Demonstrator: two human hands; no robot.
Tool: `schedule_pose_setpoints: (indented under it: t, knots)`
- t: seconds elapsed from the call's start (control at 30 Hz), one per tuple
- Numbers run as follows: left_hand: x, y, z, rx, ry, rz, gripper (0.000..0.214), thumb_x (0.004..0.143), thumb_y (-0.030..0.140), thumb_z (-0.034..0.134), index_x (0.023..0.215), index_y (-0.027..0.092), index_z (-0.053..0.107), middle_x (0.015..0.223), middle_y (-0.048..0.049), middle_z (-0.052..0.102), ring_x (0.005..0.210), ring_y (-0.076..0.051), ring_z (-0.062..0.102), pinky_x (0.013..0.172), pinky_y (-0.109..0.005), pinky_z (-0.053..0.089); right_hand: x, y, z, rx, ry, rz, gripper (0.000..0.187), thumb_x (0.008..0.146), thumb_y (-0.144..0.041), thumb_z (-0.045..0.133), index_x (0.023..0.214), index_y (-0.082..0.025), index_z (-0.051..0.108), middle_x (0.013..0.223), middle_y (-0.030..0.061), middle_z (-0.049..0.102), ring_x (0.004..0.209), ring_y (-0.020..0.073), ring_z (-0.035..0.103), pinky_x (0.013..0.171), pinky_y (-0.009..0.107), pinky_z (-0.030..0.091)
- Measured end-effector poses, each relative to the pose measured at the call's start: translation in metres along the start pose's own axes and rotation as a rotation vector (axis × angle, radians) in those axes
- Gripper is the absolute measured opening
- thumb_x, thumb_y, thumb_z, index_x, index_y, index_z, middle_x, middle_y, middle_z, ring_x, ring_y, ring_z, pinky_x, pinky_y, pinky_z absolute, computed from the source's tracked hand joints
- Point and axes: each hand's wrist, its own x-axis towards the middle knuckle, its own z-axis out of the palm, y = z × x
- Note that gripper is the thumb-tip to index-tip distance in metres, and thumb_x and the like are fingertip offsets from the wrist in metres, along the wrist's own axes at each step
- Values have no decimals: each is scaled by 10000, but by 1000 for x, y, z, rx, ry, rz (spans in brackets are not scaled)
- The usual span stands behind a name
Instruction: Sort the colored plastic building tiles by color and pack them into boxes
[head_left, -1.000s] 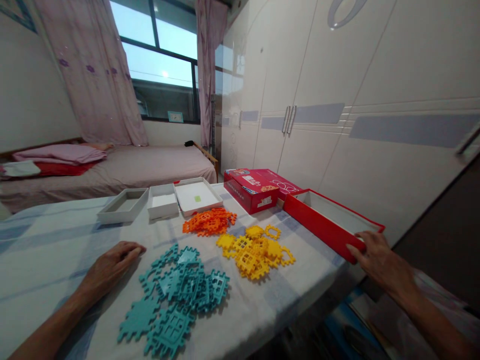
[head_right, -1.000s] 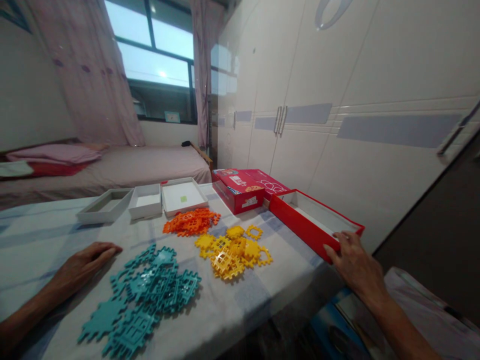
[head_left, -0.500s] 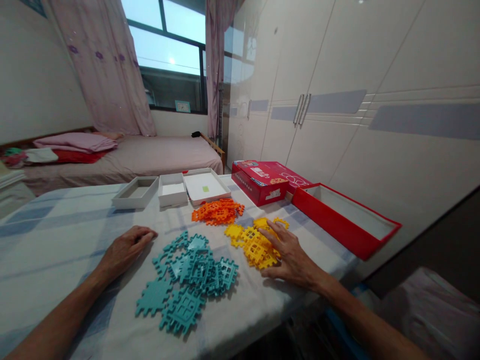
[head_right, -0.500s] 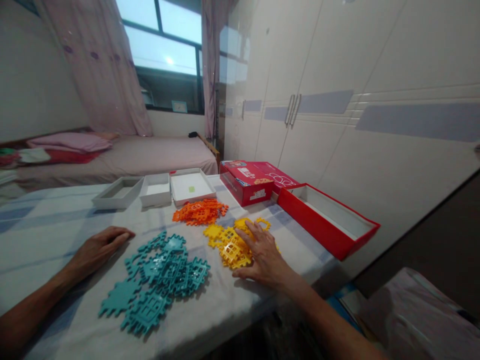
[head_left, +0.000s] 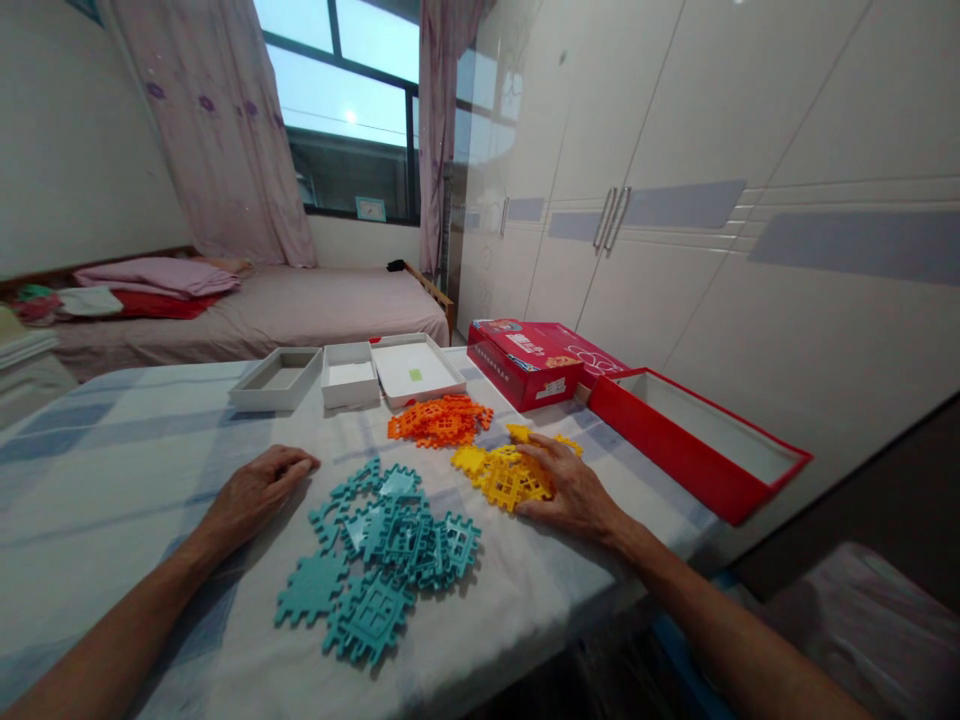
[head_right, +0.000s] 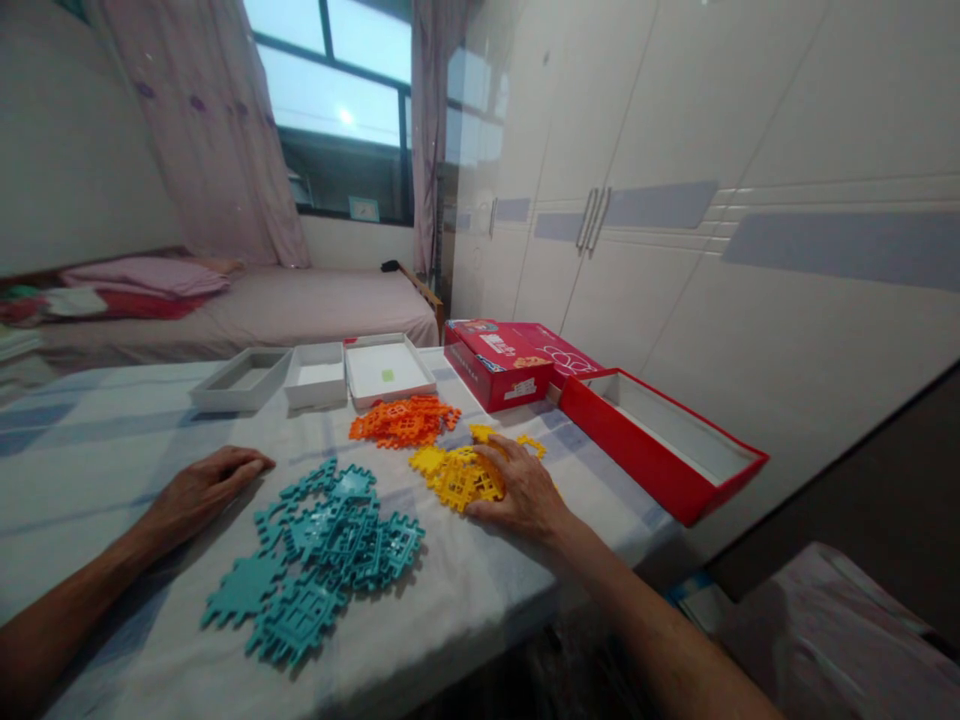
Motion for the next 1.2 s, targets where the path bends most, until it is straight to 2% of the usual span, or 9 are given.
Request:
schedule_pose_setpoints:
  t: [0.13,0.37,0.57,0.73,0.87,1.0,1.1,1.2]
  knots:
    - [0,0,0,-3,6,-1,469,764,544,386,857,204,695,972,-51,701,902,-214,639,801,-260,473,3,6,4,102,104,-3,698,678,-390,692,1306,-220,442,1342,94,463,1237,255,430,1044,428,367]
    - [0,-1,0,-12,-3,7,479,761,551,388,856,195,694,961,-59,696,889,-215,642,810,-266,472,1,9,5,231,200,52,575,690,-314,674,1215,-223,457,1229,78,508,1130,238,500,976,406,424]
    - [1,-3,0,-7,-5,11,471,764,539,387,853,197,698,962,-59,697,894,-218,641,816,-274,474,3,2,3,480,265,273,522,661,-275,667,1147,-228,480,1056,35,583,910,201,592,819,372,508]
    - [1,-1,0,-9,-12,11,479,770,545,384,860,192,695,967,-70,699,894,-219,636,809,-281,472,8,2,-2,745,400,408,524,649,-313,692,1118,-239,467,990,16,608,861,194,611,728,348,539]
    - [2,-2,0,-13,-23,8,517,757,569,382,869,176,698,976,-79,695,902,-223,636,817,-285,470,12,12,-6,894,503,477,596,582,-347,758,1090,-238,465,1005,28,612,871,203,613,680,338,560]
    - [4,-11,4,-18,-1,12,500,759,571,396,873,190,700,979,-62,694,915,-218,636,822,-271,466,14,19,-9,1056,549,536,592,603,-383,761,1095,-248,461,1029,26,615,826,185,627,641,331,567]
    - [6,-17,5,-20,-7,13,487,758,571,407,869,199,701,982,-54,694,918,-221,639,825,-270,470,15,27,-20,1127,611,530,557,611,-394,760,1072,-243,486,1034,25,622,827,179,632,652,327,564]
    - [5,-19,4,-12,-19,8,490,760,571,408,882,198,701,997,-57,690,919,-226,643,819,-277,478,18,42,-48,1088,695,496,545,594,-392,770,1047,-236,511,1040,22,620,809,163,627,584,268,541]
